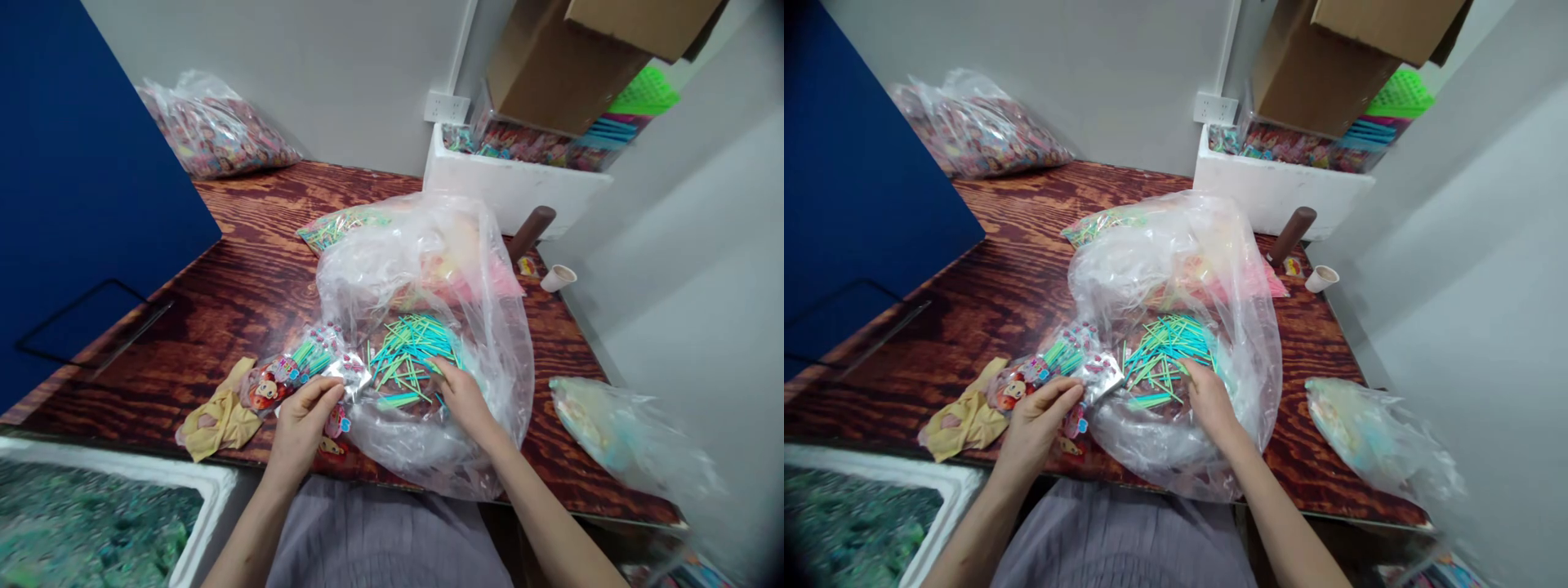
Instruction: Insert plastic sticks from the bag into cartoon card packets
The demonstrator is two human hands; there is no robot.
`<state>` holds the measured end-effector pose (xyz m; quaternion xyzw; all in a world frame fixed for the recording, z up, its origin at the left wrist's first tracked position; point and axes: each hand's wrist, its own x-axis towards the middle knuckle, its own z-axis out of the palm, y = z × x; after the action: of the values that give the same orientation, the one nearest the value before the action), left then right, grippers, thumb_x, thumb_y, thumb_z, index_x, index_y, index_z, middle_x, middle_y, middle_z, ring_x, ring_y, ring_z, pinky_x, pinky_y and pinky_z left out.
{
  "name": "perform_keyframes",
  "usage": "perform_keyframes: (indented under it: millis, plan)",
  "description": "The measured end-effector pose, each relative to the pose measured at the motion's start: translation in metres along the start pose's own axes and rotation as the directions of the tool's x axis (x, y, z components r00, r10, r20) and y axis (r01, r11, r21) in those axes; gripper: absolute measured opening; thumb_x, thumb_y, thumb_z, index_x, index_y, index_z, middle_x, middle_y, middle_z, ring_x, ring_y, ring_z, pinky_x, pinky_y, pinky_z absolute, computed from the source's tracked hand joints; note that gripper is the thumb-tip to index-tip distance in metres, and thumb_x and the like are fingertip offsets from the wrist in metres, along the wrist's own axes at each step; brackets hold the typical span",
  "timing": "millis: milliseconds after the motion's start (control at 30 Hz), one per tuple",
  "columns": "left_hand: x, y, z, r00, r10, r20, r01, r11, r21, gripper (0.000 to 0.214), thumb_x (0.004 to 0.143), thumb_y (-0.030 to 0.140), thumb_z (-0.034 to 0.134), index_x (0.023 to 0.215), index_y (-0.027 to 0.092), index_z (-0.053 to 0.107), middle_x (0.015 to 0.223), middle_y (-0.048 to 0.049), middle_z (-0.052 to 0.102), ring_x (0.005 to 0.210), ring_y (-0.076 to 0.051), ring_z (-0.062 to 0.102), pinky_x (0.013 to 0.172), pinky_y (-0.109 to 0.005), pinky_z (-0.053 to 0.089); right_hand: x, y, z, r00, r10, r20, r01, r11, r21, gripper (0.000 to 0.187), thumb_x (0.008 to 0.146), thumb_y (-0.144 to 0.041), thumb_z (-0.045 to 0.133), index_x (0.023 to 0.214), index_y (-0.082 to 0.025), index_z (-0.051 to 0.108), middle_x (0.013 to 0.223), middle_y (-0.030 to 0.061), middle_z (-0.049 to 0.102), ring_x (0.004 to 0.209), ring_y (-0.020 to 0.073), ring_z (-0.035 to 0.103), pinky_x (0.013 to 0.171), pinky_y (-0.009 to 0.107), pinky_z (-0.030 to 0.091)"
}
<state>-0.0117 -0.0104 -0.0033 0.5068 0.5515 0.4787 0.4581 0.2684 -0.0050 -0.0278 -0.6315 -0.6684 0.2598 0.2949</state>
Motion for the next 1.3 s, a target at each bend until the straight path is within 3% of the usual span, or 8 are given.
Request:
perform_keyframes:
  millis: [233,433,500,600,700,833,1033,1300]
  plan:
    - [-0.008,0.008,0.01,0.993,0.102,0.054,-0.104,0.994,0.034,0.016,0.08,0.034,0.068,0.076,0.02,0.075,0.081,-0.0034,0.071,0.079,-0.018,0.064,0.075,-0.027,0.05,0.004,0.009,-0.003,0.997,-0.057,-0.047,0.047,0.98,-0.195,0.032,0.087,-0.015,0.038,0.095,-0.021,0.069,0.094,0.0082,0.072,0.091,0.0251,0.066,0.08,0.034,0.047]
    - [-0.013,0.006,0.013,0.981,0.149,0.125,-0.154,0.987,0.036,0.017,0.084,0.031,0.064,0.077,0.02,0.074,0.079,-0.0043,0.07,0.08,-0.019,0.064,0.074,-0.028,0.05,0.012,-0.007,-0.01,0.984,0.051,-0.173,-0.009,0.972,0.235,0.021,0.089,-0.031,0.051,0.095,-0.021,0.069,0.098,0.0073,0.075,0.095,0.0271,0.067,0.087,0.041,0.049]
    - [-0.015,0.004,0.016,0.98,0.155,0.128,-0.159,0.987,0.022,0.015,0.085,0.03,0.065,0.078,0.021,0.075,0.08,-0.0041,0.07,0.079,-0.018,0.064,0.073,-0.028,0.05,0.016,-0.024,-0.01,0.974,0.189,-0.126,-0.084,0.814,0.575,0.02,0.087,-0.039,0.06,0.093,-0.021,0.067,0.092,0.0066,0.076,0.09,0.0269,0.07,0.084,0.042,0.052]
    - [-0.017,0.001,0.019,0.981,0.166,0.105,-0.166,0.986,-0.004,0.012,0.083,0.028,0.066,0.08,0.021,0.075,0.079,-0.003,0.069,0.076,-0.017,0.064,0.07,-0.026,0.049,0.021,-0.056,-0.006,0.963,0.269,0.016,-0.132,0.419,0.898,0.023,0.081,-0.042,0.071,0.092,-0.022,0.065,0.09,0.0059,0.077,0.092,0.0271,0.072,0.084,0.043,0.055]
    - [-0.02,-0.001,0.022,0.978,0.182,0.104,-0.182,0.983,-0.012,0.012,0.084,0.028,0.066,0.081,0.02,0.075,0.081,-0.0032,0.07,0.078,-0.017,0.064,0.072,-0.026,0.049,0.022,-0.088,0.001,0.968,0.23,0.101,-0.138,0.15,0.979,0.021,0.078,-0.037,0.077,0.088,-0.023,0.066,0.09,0.0045,0.077,0.101,0.0272,0.071,0.092,0.044,0.053]
    - [-0.023,-0.006,0.021,0.973,0.202,0.114,-0.202,0.979,-0.014,0.014,0.086,0.027,0.065,0.084,0.021,0.077,0.086,-0.0039,0.072,0.083,-0.017,0.066,0.075,-0.026,0.05,0.02,-0.12,0.012,0.963,0.215,0.161,-0.155,-0.044,0.987,0.019,0.076,-0.033,0.081,0.084,-0.024,0.067,0.09,0.0025,0.078,0.11,0.0268,0.068,0.099,0.047,0.05]
    - [-0.026,-0.008,0.019,0.978,0.192,0.082,-0.19,0.981,-0.029,0.014,0.087,0.027,0.064,0.087,0.022,0.077,0.089,-0.0035,0.072,0.086,-0.016,0.066,0.075,-0.024,0.051,0.012,-0.14,0.027,0.962,0.231,0.144,-0.134,-0.059,0.989,0.023,0.073,-0.035,0.083,0.084,-0.024,0.067,0.093,0.0031,0.078,0.112,0.0275,0.067,0.101,0.049,0.049]
    - [-0.029,-0.007,0.02,0.983,0.17,0.065,-0.167,0.985,-0.048,0.014,0.086,0.027,0.065,0.086,0.022,0.078,0.088,-0.0039,0.073,0.084,-0.017,0.067,0.075,-0.024,0.05,-0.009,-0.142,0.031,0.937,0.349,0.033,-0.096,0.165,0.982,0.018,0.082,-0.038,0.073,0.086,-0.022,0.066,0.088,0.0036,0.077,0.102,0.0247,0.069,0.099,0.043,0.047]
